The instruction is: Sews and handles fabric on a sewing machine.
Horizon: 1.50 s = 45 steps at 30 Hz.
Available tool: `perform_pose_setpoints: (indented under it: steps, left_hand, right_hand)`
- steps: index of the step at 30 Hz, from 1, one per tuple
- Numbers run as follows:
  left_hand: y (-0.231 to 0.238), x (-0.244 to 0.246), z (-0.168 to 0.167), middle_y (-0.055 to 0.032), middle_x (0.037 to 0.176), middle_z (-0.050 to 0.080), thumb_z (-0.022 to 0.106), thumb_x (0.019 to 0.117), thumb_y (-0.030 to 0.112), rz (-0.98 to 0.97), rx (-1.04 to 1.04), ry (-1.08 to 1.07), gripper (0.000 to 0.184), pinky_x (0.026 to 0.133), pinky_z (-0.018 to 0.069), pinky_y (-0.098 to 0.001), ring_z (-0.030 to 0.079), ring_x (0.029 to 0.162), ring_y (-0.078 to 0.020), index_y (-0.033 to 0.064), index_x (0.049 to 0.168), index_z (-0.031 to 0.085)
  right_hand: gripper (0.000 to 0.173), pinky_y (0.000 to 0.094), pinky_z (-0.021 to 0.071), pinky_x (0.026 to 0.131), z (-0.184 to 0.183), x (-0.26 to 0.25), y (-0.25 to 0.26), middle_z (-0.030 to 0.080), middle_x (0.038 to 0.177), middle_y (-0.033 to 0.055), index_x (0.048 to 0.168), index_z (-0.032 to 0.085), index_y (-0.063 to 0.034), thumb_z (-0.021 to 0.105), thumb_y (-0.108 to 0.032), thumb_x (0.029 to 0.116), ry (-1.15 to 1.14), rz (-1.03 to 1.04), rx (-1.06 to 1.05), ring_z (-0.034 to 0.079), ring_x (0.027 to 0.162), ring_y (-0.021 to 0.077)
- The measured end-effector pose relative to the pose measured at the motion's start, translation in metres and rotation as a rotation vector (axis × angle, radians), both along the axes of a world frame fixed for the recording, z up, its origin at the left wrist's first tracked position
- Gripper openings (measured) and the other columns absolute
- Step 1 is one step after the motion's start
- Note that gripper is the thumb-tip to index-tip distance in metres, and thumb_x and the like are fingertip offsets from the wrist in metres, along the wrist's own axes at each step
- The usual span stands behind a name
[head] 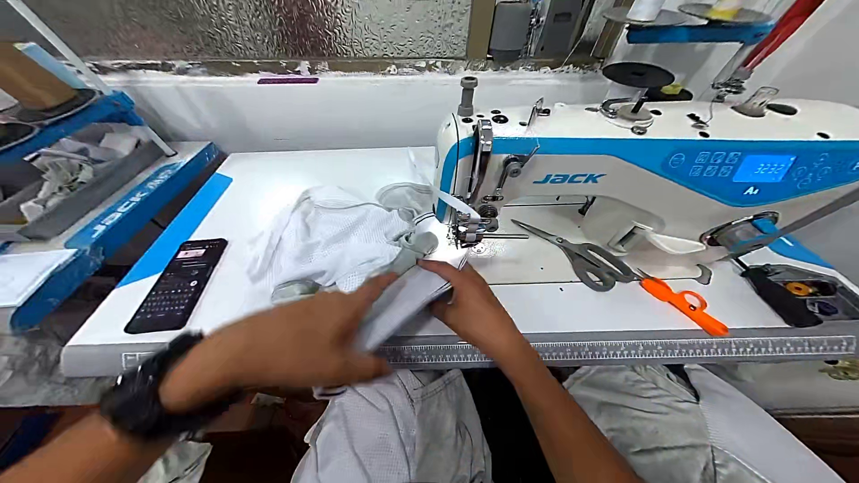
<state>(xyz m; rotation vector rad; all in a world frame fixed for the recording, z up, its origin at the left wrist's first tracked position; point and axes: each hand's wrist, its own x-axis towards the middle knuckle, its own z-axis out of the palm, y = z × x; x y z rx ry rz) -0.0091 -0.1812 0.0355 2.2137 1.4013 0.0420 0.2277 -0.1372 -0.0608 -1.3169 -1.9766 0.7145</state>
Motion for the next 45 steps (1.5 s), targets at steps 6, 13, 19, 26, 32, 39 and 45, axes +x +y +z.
perform_pose_setpoints:
  steps: [6,13,19,26,32,39,45]
  left_hand:
    - [-0.024,0.015,-0.039,-0.0189,0.116,0.062,0.082,0.0694,0.008,0.035,0.676,0.216,0.045,0.051,0.0565,-0.0462,0.067,0.066,-0.0300,0.0032,0.112,0.067]
    - [0.017,-0.015,-0.071,-0.0123,0.116,0.071,0.056,0.0976,0.003,0.347,0.887,-0.333,0.021,0.092,0.0577,-0.0425,0.069,0.108,-0.0233,0.0002,0.111,0.072]
    - [0.044,-0.016,-0.017,0.0052,0.071,0.060,0.041,0.1094,0.024,-0.023,0.149,-0.733,0.030,0.054,0.0476,-0.0184,0.057,0.061,-0.0030,0.0134,0.093,0.064]
    - [0.068,-0.009,0.011,0.0082,0.084,0.068,0.080,0.0826,0.026,-0.495,0.233,0.080,0.023,0.066,0.0581,-0.0319,0.066,0.077,-0.0068,0.0201,0.103,0.070]
    - [0.070,0.003,0.003,0.0103,0.080,0.066,0.054,0.0856,0.021,-0.647,0.421,-0.137,0.020,0.111,0.0462,-0.0465,0.067,0.098,-0.0086,0.0190,0.073,0.069]
    - [0.056,0.019,-0.050,0.0029,0.115,0.070,0.072,0.0838,0.047,-0.716,0.474,-0.183,0.046,0.090,0.0537,-0.0403,0.066,0.106,-0.0135,0.0168,0.118,0.067]
    - [0.030,0.011,-0.032,-0.0026,0.062,0.061,0.075,0.0735,0.013,-0.606,0.636,0.296,0.013,0.068,0.0516,-0.0505,0.065,0.065,-0.0246,0.0135,0.065,0.064]
  right_hand:
    - [0.018,0.0649,0.0481,0.092,-0.001,-0.025,-0.020,0.068,0.113,0.0185,0.095,0.078,-0.0101,0.076,-0.001,0.0800,-0.473,-0.225,0.578,0.063,0.109,0.0423]
    - [0.018,0.0515,0.0477,0.109,-0.011,0.008,0.020,0.076,0.104,0.0026,0.107,0.077,-0.0116,0.063,-0.010,0.0956,-0.323,0.268,0.540,0.072,0.103,0.0196]
    - [0.014,0.0475,0.0588,0.072,0.023,-0.005,0.023,0.073,0.094,0.0050,0.100,0.077,-0.0106,0.075,-0.014,0.0875,-0.220,0.288,0.514,0.071,0.084,0.0227]
    - [0.026,0.0276,0.0483,0.056,0.044,0.027,0.020,0.064,0.066,-0.0025,0.079,0.070,-0.0097,0.067,-0.027,0.0977,-0.226,0.674,0.303,0.060,0.061,0.0067]
    - [0.021,0.0303,0.0545,0.059,0.038,0.017,0.013,0.069,0.072,-0.0061,0.096,0.077,-0.0174,0.075,-0.038,0.0922,-0.179,0.500,0.201,0.065,0.065,0.0047]
    - [0.027,0.0333,0.0510,0.052,0.037,0.036,-0.037,0.065,0.071,0.0023,0.089,0.070,-0.0096,0.058,-0.030,0.1027,-0.227,0.467,0.396,0.065,0.062,0.0151]
    - [0.022,0.0343,0.0603,0.076,-0.021,0.058,-0.036,0.077,0.098,0.0063,0.109,0.073,-0.0084,0.056,-0.021,0.1045,-0.049,0.516,0.396,0.074,0.089,0.0164]
